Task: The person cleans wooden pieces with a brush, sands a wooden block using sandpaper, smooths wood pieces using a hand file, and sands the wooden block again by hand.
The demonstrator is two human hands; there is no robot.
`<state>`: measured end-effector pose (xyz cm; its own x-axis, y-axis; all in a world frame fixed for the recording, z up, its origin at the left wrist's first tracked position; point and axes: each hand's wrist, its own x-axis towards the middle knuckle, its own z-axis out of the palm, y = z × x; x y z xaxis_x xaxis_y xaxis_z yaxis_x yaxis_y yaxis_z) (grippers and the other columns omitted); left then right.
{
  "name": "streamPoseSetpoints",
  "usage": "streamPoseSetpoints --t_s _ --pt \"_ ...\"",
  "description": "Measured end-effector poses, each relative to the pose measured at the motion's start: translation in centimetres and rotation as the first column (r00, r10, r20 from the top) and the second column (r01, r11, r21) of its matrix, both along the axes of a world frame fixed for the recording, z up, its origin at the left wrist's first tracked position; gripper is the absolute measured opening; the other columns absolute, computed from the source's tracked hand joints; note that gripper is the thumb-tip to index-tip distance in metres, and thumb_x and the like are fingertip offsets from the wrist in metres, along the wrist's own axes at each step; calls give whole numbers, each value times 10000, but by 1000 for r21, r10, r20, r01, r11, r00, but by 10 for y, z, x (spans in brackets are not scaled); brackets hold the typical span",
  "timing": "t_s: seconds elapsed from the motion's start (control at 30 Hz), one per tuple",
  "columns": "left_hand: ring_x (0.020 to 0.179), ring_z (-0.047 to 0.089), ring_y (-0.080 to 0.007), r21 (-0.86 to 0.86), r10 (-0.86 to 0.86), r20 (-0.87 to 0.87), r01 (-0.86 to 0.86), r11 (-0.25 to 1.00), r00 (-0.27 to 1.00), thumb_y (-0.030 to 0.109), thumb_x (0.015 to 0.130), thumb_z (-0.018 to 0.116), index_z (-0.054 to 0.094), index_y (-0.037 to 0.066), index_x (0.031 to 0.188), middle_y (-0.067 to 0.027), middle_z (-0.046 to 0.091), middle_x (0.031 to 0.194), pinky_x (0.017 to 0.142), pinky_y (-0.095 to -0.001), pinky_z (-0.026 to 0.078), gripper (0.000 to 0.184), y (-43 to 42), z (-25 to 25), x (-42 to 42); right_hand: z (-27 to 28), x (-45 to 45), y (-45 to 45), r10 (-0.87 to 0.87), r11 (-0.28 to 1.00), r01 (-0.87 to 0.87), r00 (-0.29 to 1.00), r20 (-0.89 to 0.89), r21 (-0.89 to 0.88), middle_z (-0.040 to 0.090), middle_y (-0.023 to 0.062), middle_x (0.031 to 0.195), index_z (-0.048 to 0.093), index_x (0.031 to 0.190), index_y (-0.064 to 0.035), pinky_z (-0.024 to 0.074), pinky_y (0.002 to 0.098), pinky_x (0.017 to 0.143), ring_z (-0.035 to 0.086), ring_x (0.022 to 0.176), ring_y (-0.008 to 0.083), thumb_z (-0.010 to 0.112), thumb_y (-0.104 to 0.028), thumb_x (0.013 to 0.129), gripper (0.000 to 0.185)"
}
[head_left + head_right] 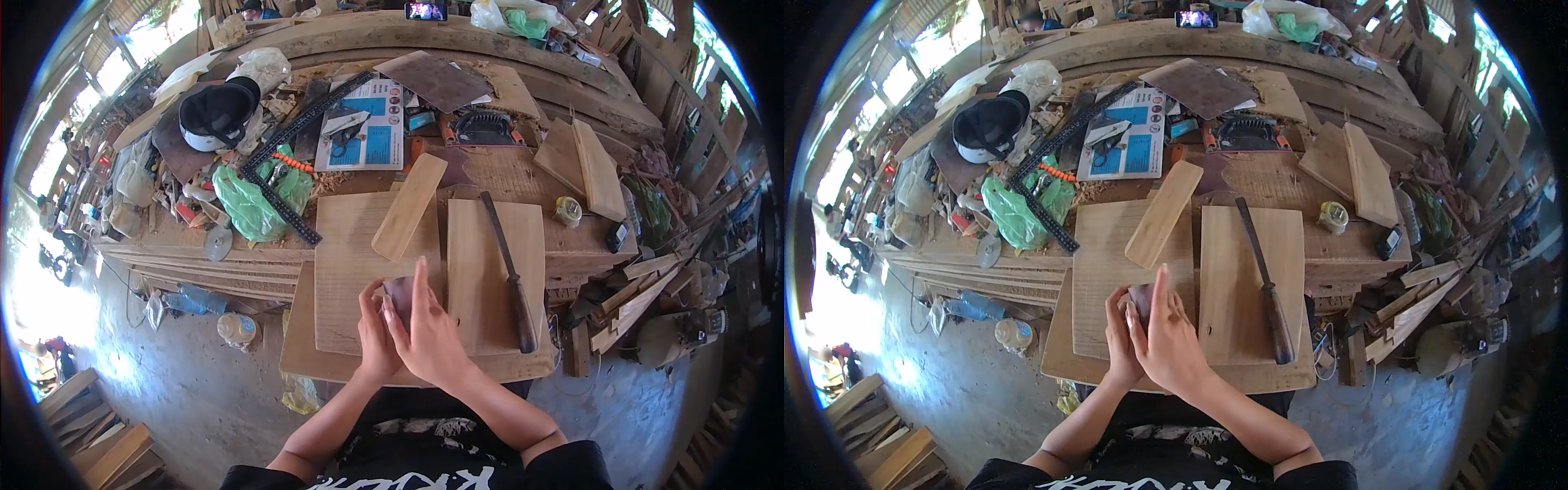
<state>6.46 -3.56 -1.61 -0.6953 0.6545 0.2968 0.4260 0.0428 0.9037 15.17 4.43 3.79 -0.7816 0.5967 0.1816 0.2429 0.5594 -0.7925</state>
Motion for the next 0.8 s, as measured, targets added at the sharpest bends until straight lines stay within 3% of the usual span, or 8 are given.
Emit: streamPoseSetpoints --t_s 0.23,0.3,0.33,0.43,0.53,0.63,0.67,0.8 --pt "1115 675 -261 209 -186 200 144 967 962 177 1076 492 300 -58 1535 -186 672 1241 979 -366 507 550 -11 -16 -7 -20 -24 0 -57 956 47 998 24 288 361 434 1454 180 1579 72 457 551 1068 482 1286 580 565 -209 1014 739" --pt "1157 664 -284 100 -166 167 151 983 972 169 1083 466 313 -64 1545 -184 655 1288 1016 -365 488 539 -20 -14 -7 -19 -31 6 -108 941 82 992 59 328 394 400 1446 214 1584 30 550 522 963 507 1280 553 588 -201 998 732" --pt "1322 561 -299 126 -144 101 131 983 984 184 1083 456 289 -66 1574 -205 553 1430 1089 -370 436 576 -20 -25 -7 -16 -35 8 -108 941 74 990 87 330 398 393 1446 216 1586 20 577 510 922 512 1280 545 592 -200 995 735" --pt "1493 372 -346 165 -277 336 233 958 900 258 1060 496 230 -69 1596 -248 334 1613 1179 -416 344 682 -31 -17 -7 -9 -41 8 -99 938 41 984 151 344 428 357 1435 216 1591 -6 639 464 758 573 1225 506 606 -203 986 746" --pt "1572 181 -415 49 -425 15 423 905 905 463 995 598 169 -65 1613 -301 142 1680 1246 -498 206 919 -44 -10 -14 -2 -38 12 -57 955 -4 978 200 295 447 348 1420 207 1597 -11 635 456 756 625 1151 490 612 -213 988 759" --pt "1578 52 -481 -357 -494 -214 403 843 843 646 889 668 126 -62 1619 -353 72 1674 1252 -589 96 1153 -51 -15 3 -3 -27 14 -15 967 -42 975 220 253 440 332 1435 179 1606 -13 621 467 786 641 1119 490 601 -222 999 768" --pt "1572 -4 -501 -369 -479 -171 394 842 861 746 832 666 101 -64 1620 -370 72 1662 1237 -641 46 1263 -48 -20 9 -4 -24 12 -18 966 -39 975 221 254 421 321 1458 158 1612 -19 609 489 811 630 1130 497 587 -225 1009 769" --pt "1574 -10 -498 -398 -460 -184 362 843 869 728 826 669 88 -76 1617 -362 50 1670 1231 -646 -10 1269 -42 -28 16 -6 -6 2 -42 963 -28 967 251 269 440 296 1450 146 1610 4 600 497 831 638 1117 488 578 -228 1015 771"
